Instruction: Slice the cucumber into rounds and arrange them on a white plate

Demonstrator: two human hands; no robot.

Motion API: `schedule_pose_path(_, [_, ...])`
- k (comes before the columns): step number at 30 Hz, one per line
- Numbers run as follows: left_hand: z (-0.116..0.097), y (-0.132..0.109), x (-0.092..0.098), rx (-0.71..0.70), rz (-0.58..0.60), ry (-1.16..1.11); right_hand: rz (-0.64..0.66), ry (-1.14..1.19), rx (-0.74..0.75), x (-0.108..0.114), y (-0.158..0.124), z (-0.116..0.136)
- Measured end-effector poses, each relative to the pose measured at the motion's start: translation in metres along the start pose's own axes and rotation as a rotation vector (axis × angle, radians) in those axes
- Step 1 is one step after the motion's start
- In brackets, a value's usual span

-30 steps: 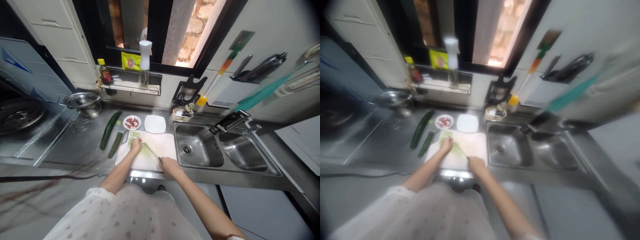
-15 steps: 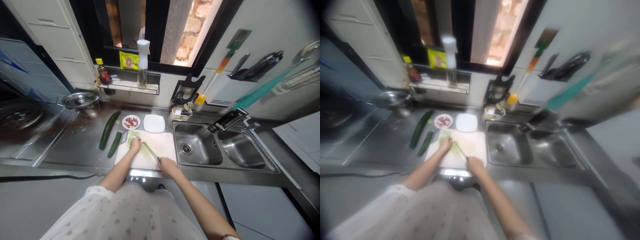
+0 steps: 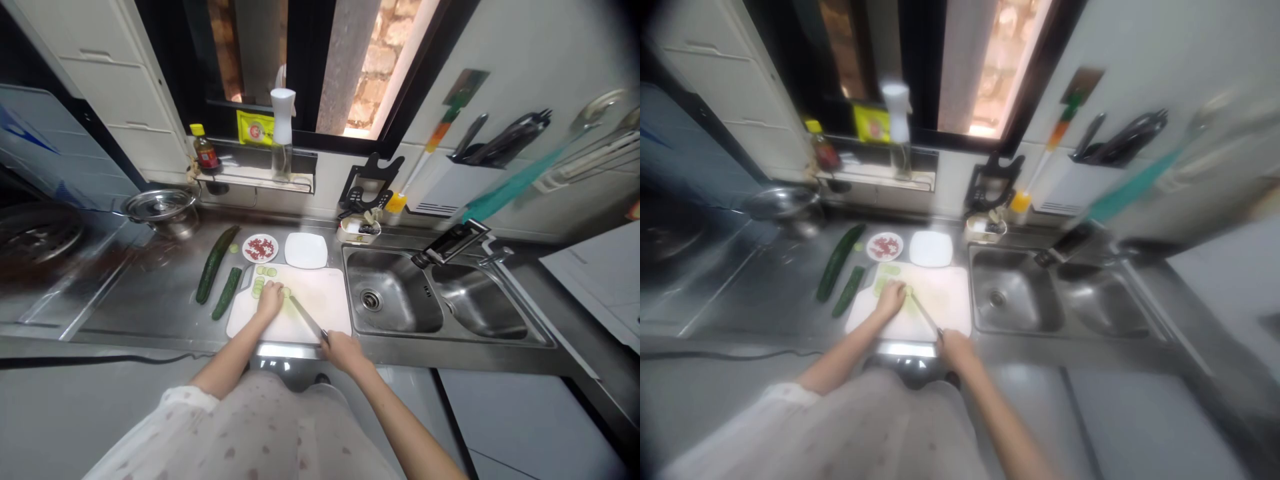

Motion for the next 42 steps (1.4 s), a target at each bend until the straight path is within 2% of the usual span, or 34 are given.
schedule_pose_path(6, [-0.003, -0.001, 0.001, -0.023, -0.013, 0.016, -0.083, 0.093, -0.039, -0.009, -0.001, -0.005])
schedule_pose_path(13, [-0.005, 0.005, 0.005, 0.065, -0.034, -0.061, -0.209, 0.260, -0.135, -0.015, 0.003, -0.007])
schedule_pose_path(18, [-0.007, 0.000, 0.008, 0.170, -0.016, -0.215, -0.217, 0.277, -0.167, -0.014, 0.011, -0.010])
schedule_pose_path(22, [-0.005, -0.012, 0.015, 0.195, -0.039, -0.295, -0.199, 0.225, -0.186, -0.014, 0.015, -0.011])
schedule_pose_path(28, [0.019, -0.029, 0.034, 0.243, -0.119, -0.281, -0.184, 0.163, -0.179, -0.010, 0.018, -0.008])
schedule_pose_path(34, [0.050, -0.035, 0.048, 0.310, -0.204, -0.235, -0.185, 0.155, -0.172, -0.009, 0.022, -0.005])
schedule_pose_path(42, [0.059, -0.039, 0.051, 0.344, -0.217, -0.080, -0.178, 0.156, -0.170, -0.004, 0.022, -0.001])
Point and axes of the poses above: each hand's wrist, its own y-axis towards the middle knuckle, its own x-axis out of the back of the hand, z = x × y, the point moved 3 cm from there along y, towards the middle knuckle
